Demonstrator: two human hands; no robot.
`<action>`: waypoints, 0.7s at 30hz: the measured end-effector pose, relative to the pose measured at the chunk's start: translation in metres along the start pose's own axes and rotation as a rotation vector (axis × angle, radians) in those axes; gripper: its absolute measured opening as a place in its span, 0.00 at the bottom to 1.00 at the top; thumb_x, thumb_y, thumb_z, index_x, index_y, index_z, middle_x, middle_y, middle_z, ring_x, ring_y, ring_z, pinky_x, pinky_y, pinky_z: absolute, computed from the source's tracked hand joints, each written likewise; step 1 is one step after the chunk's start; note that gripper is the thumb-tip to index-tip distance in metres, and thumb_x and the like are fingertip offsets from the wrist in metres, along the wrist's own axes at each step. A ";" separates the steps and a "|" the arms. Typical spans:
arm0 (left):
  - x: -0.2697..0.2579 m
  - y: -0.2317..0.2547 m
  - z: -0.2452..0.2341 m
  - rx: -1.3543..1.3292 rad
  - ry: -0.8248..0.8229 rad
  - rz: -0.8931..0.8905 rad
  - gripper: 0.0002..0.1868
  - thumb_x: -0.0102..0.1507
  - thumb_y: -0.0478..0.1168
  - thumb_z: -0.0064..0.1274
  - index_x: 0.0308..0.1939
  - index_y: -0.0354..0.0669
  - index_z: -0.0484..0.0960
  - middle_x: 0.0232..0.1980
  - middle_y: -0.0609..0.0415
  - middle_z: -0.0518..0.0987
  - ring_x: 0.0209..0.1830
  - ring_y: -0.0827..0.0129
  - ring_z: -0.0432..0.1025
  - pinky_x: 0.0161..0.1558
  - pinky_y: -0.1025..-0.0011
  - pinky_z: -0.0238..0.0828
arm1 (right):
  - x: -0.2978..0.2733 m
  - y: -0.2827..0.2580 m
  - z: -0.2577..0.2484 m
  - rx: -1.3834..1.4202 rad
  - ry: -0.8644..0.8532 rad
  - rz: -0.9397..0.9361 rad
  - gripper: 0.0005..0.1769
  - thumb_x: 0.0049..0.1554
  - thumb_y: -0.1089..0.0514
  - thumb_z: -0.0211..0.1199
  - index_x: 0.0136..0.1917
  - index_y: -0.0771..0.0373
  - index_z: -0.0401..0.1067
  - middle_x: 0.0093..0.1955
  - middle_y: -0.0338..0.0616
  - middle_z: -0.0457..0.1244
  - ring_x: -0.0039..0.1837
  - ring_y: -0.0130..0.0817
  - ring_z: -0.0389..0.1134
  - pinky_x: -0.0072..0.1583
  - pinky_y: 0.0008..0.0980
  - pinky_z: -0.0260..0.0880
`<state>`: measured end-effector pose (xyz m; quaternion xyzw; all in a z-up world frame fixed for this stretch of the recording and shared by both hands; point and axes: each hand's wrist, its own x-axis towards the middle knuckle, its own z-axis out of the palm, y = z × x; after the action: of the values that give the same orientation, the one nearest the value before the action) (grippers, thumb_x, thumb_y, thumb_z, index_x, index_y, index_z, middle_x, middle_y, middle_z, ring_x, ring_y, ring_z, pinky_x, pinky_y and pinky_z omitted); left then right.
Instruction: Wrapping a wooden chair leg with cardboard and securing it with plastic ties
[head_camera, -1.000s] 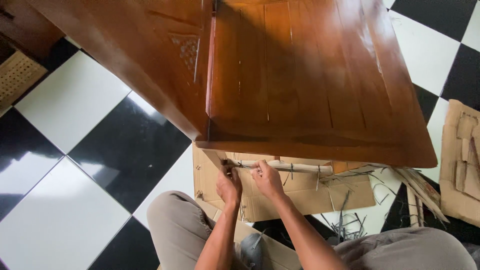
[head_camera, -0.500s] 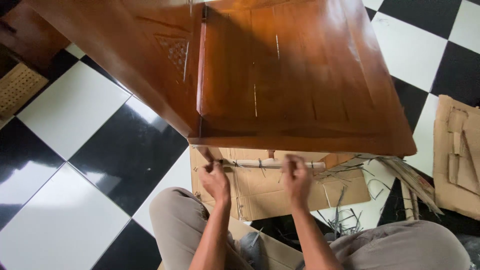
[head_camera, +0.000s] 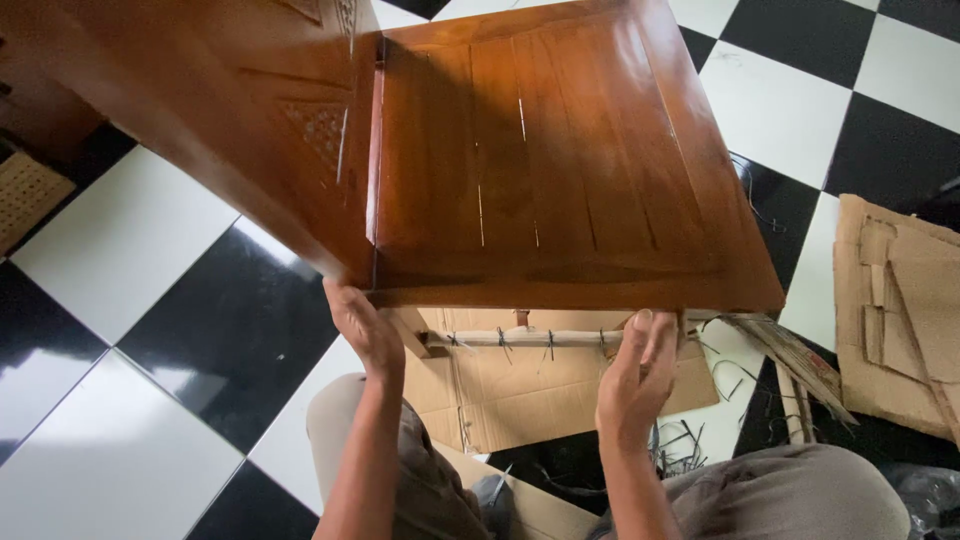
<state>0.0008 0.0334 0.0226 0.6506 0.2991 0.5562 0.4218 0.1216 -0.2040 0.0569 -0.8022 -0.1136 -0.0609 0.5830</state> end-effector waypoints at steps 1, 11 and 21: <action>0.002 0.000 0.003 -0.002 -0.002 -0.001 0.41 0.71 0.71 0.22 0.64 0.36 0.65 0.32 0.65 0.55 0.30 0.79 0.50 0.36 0.75 0.50 | 0.001 -0.006 0.003 -0.002 0.002 0.001 0.22 0.68 0.36 0.37 0.43 0.52 0.52 0.39 0.33 0.48 0.38 0.26 0.48 0.43 0.29 0.52; 0.018 -0.003 0.063 -0.046 0.199 0.144 0.34 0.73 0.66 0.22 0.55 0.40 0.69 0.44 0.51 0.66 0.42 0.70 0.59 0.50 0.67 0.60 | 0.052 0.022 0.038 0.154 -0.011 -0.019 0.34 0.70 0.44 0.50 0.79 0.68 0.52 0.76 0.65 0.50 0.79 0.62 0.49 0.75 0.64 0.47; 0.036 -0.072 0.115 -0.102 0.250 -0.054 0.06 0.64 0.42 0.40 0.39 0.45 0.71 0.34 0.58 0.62 0.34 0.74 0.59 0.42 0.72 0.63 | 0.143 -0.028 0.078 0.466 -0.044 0.350 0.64 0.55 0.35 0.73 0.84 0.66 0.37 0.84 0.67 0.33 0.82 0.69 0.43 0.69 0.60 0.68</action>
<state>0.1259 0.0732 -0.0264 0.5457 0.3379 0.6358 0.4288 0.2503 -0.1053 0.0914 -0.6551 0.0028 0.0857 0.7507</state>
